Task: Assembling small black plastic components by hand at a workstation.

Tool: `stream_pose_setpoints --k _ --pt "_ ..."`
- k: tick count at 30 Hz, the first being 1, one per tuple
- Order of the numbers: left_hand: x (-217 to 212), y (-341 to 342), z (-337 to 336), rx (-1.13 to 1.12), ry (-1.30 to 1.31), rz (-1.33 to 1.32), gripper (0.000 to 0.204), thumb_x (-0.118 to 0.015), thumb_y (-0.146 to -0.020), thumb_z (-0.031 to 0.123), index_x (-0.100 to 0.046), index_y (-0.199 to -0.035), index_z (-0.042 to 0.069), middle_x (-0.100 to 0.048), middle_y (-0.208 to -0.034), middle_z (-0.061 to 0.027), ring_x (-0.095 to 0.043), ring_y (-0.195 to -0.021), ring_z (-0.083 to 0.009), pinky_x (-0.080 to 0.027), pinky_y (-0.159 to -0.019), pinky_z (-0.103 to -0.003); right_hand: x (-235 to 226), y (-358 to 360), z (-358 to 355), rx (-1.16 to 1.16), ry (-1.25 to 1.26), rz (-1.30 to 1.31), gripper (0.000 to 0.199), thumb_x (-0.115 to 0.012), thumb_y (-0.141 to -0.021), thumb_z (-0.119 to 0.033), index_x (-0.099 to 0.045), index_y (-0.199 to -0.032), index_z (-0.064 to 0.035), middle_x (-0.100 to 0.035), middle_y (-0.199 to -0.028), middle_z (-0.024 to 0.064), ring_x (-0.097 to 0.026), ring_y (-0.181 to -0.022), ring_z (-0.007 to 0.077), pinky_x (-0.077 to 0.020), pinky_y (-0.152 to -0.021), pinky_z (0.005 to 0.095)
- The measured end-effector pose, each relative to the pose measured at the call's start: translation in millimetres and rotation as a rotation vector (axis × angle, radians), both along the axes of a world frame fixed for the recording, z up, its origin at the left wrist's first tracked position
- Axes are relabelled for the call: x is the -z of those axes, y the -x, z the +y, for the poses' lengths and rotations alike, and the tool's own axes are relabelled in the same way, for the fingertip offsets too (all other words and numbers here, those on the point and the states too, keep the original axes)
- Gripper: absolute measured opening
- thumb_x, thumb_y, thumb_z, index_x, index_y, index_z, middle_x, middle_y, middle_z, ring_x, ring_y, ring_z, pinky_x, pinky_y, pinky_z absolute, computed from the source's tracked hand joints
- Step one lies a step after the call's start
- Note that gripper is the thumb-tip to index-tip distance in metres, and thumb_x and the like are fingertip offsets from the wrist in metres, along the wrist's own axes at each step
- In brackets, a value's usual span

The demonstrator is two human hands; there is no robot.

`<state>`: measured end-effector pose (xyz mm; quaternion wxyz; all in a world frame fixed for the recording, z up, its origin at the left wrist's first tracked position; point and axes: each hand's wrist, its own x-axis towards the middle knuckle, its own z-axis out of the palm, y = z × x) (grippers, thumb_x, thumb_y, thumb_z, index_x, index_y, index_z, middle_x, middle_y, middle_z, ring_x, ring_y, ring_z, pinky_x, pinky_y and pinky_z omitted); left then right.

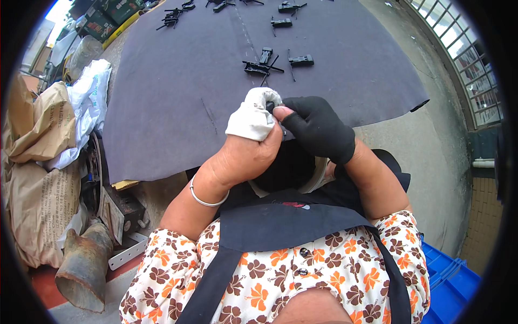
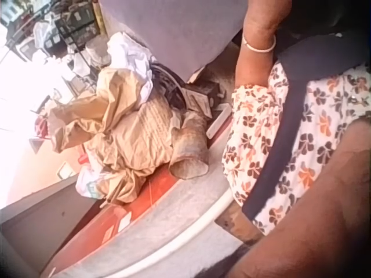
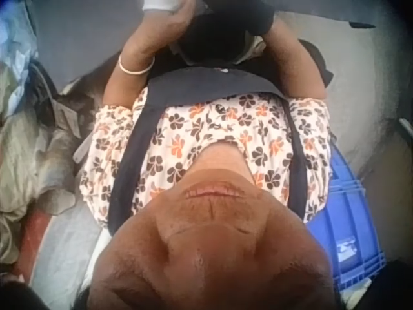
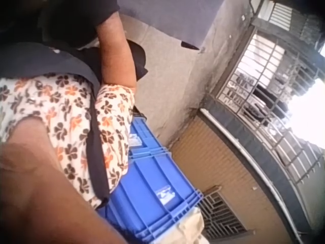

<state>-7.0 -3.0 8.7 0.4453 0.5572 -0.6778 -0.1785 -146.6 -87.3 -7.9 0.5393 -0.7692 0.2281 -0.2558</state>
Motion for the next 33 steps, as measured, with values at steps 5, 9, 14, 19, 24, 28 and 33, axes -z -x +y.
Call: stream_pose_setpoints --k 5,9,14,19,24,28,33 --pt "5.4 -5.8 5.4 0.007 -0.016 -0.015 0.019 -0.046 -0.082 -0.005 -0.051 -0.100 -0.005 -0.053 -0.082 -0.0068 -0.048 -0.071 -0.0129 -0.042 -0.067 -0.024 1.3 -5.8 4.8 -0.005 0.021 0.000 0.025 -0.052 -0.090 -0.021 -0.062 -0.089 0.0018 -0.059 -0.067 0.0088 -0.049 -0.060 0.0114 -0.0426 -0.059 0.0293" --pt "-1.9 -3.8 10.8 0.116 -0.288 0.674 0.022 -0.043 -0.085 -0.002 -0.046 -0.107 -0.003 -0.049 -0.076 -0.0042 -0.041 -0.059 -0.0094 -0.036 -0.054 -0.023 -13.3 0.9 -7.6 -0.144 -0.287 0.050 0.034 -0.051 -0.091 -0.031 -0.061 -0.077 -0.0018 -0.055 -0.064 0.0006 -0.047 -0.055 0.0083 -0.0401 -0.052 0.0250" --pt "-6.8 -5.1 11.8 0.180 -0.412 0.983 0.027 -0.040 -0.088 0.001 -0.041 -0.114 -0.001 -0.041 -0.062 0.0004 -0.031 -0.048 -0.0048 -0.027 -0.043 -0.020 -22.6 4.0 -8.7 -0.164 -0.263 0.101 0.035 -0.049 -0.092 -0.034 -0.059 -0.074 -0.0046 -0.052 -0.065 -0.0026 -0.045 -0.056 0.0060 -0.0391 -0.052 0.0226" --pt "-4.4 -6.2 8.4 0.149 -0.400 0.857 0.029 -0.040 -0.087 0.002 -0.041 -0.116 -0.001 -0.043 -0.061 0.0006 -0.033 -0.049 -0.0045 -0.028 -0.044 -0.020 -16.7 2.1 -7.6 -0.132 -0.208 0.081 0.034 -0.049 -0.092 -0.031 -0.060 -0.078 -0.0018 -0.054 -0.069 -0.0013 -0.049 -0.065 0.0079 -0.0413 -0.060 0.0245" --pt "-3.0 -10.1 5.8 0.055 -0.277 0.443 0.028 -0.046 -0.085 0.002 -0.048 -0.112 -0.002 -0.053 -0.075 -0.0035 -0.047 -0.066 -0.0091 -0.039 -0.061 -0.023 -10.6 5.5 -19.5 -0.066 0.033 0.040 0.027 -0.053 -0.089 -0.026 -0.062 -0.086 -0.0008 -0.057 -0.070 0.0040 -0.051 -0.068 0.0099 -0.0430 -0.065 0.0265" --pt "-11.2 -2.2 14.7 0.094 -0.138 -0.214 0.022 -0.056 -0.081 0.008 -0.059 -0.103 0.004 -0.062 -0.091 -0.0152 -0.059 -0.080 -0.0299 -0.048 -0.075 -0.034 13.6 9.8 -64.1 0.459 0.533 0.052 0.023 -0.057 -0.086 -0.024 -0.061 -0.099 -0.0055 -0.064 -0.081 0.0135 -0.062 -0.072 0.0213 -0.0479 -0.071 0.0324" --pt "-8.0 -7.8 11.3 0.051 -0.263 -0.163 0.021 -0.056 -0.079 0.005 -0.063 -0.098 0.008 -0.064 -0.085 -0.0112 -0.061 -0.077 -0.0310 -0.048 -0.074 -0.036 21.2 6.7 -80.3 0.411 0.630 0.505 0.028 -0.058 -0.084 -0.023 -0.058 -0.108 -0.0087 -0.065 -0.091 0.0140 -0.062 -0.085 0.0339 -0.0482 -0.074 0.0392"
